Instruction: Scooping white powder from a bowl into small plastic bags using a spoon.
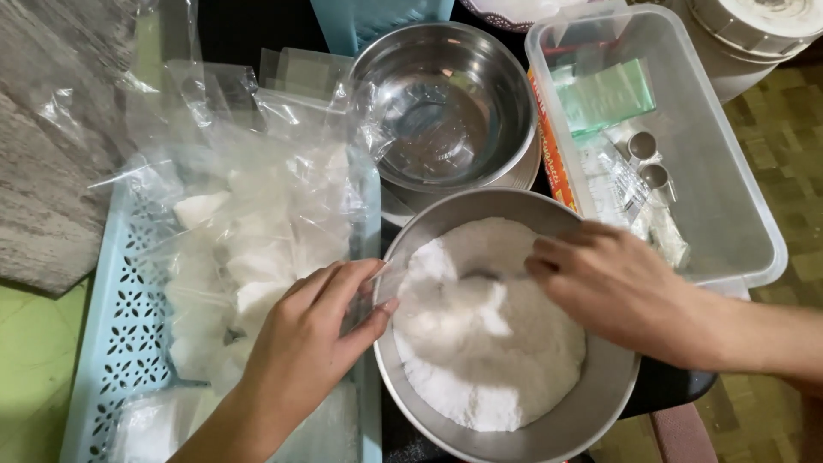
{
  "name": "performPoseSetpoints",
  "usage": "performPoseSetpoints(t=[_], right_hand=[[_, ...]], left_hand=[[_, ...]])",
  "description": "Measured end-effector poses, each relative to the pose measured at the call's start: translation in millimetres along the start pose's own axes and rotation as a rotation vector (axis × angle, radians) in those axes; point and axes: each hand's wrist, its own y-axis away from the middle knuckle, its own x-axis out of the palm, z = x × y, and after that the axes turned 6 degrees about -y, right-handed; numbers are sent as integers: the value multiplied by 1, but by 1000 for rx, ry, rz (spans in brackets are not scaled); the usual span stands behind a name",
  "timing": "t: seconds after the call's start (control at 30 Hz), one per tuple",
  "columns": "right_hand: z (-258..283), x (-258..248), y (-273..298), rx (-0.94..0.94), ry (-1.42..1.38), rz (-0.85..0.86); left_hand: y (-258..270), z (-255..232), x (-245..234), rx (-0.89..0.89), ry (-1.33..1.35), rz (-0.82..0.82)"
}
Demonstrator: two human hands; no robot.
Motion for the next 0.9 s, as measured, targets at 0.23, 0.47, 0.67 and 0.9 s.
performPoseSetpoints(t=[0.23, 0.47, 0.67, 0.9], right_hand=[[2, 3, -7, -48, -448, -63], [-2, -5, -14, 10, -605, -16], [4, 25, -22, -38, -409, -143], [12, 16, -25, 61, -618, -63]], left_hand=[[2, -3, 0, -21, -82, -55], [3, -3, 0, -27, -96, -49], [4, -4, -2, -29, -96, -26], [6, -1, 4, 3, -74, -112]])
